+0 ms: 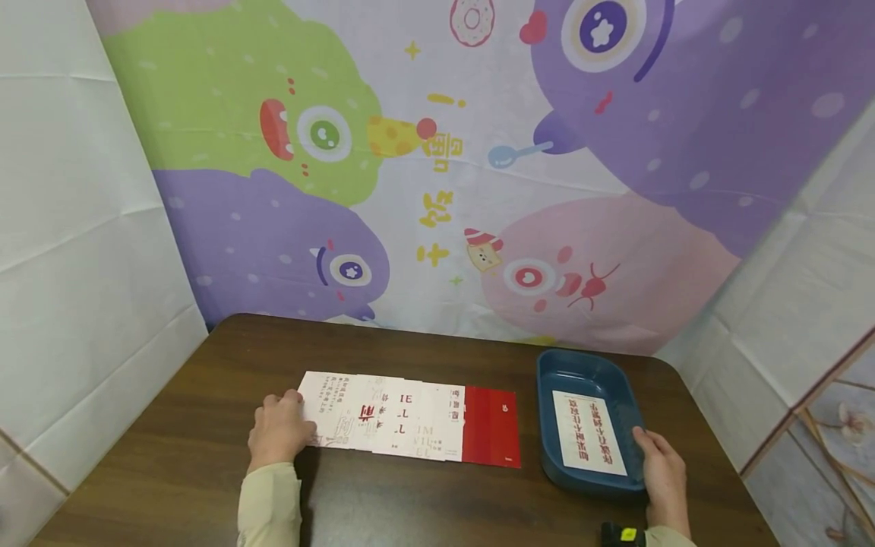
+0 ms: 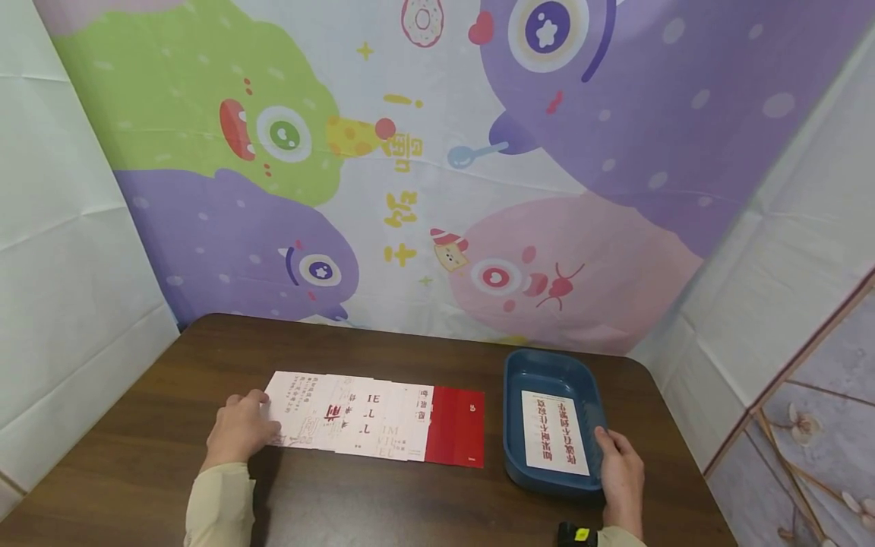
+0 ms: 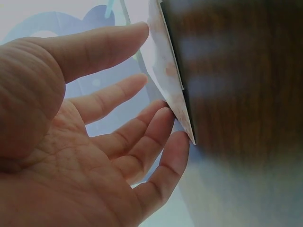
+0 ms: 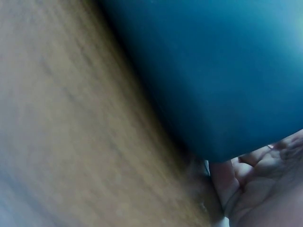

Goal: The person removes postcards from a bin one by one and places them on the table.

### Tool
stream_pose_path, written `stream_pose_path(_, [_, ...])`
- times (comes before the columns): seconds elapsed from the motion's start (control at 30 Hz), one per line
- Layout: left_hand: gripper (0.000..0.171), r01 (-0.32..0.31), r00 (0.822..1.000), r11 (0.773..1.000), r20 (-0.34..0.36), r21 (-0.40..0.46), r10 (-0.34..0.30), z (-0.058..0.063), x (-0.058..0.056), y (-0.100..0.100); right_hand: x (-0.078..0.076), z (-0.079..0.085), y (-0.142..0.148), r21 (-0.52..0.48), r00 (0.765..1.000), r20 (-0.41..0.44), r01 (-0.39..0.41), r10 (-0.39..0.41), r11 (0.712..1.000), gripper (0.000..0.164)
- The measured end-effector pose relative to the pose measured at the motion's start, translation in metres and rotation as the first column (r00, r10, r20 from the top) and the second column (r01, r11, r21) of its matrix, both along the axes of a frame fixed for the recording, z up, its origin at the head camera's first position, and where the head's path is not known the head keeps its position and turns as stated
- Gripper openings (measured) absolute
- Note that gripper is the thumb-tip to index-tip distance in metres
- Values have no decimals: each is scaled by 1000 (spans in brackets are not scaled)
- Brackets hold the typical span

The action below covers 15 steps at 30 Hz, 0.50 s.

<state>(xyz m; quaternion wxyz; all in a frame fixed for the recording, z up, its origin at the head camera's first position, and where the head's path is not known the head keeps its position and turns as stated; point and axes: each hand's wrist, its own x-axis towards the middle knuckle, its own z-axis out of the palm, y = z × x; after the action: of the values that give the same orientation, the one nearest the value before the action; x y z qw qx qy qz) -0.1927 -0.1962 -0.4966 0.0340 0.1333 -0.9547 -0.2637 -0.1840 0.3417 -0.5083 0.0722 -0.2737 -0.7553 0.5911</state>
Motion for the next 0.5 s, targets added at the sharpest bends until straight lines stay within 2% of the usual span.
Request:
stream_pose_path(0.23, [51, -6, 1000, 1000, 10, 10, 6, 0, 0, 0, -1, -1, 0, -4, 1000, 10, 1, -1, 1000, 79])
stream_pose_path(0.3, [51, -8, 1000, 1000, -7, 0, 8, 3, 0, 3, -1, -2, 0, -3, 1000, 12, 1, -1, 1000, 80])
stream_pose_path(0.4, [49, 4, 997, 999, -76, -32, -6, 14, 0, 16, -1, -2, 1, 1, 1000, 6, 3, -3, 1000, 79])
stream_pose_path(0.5, [44, 48, 975, 996, -211, -81, -64, 29, 0, 43, -1, -3, 1, 1, 1000, -1, 6, -6, 1000, 80])
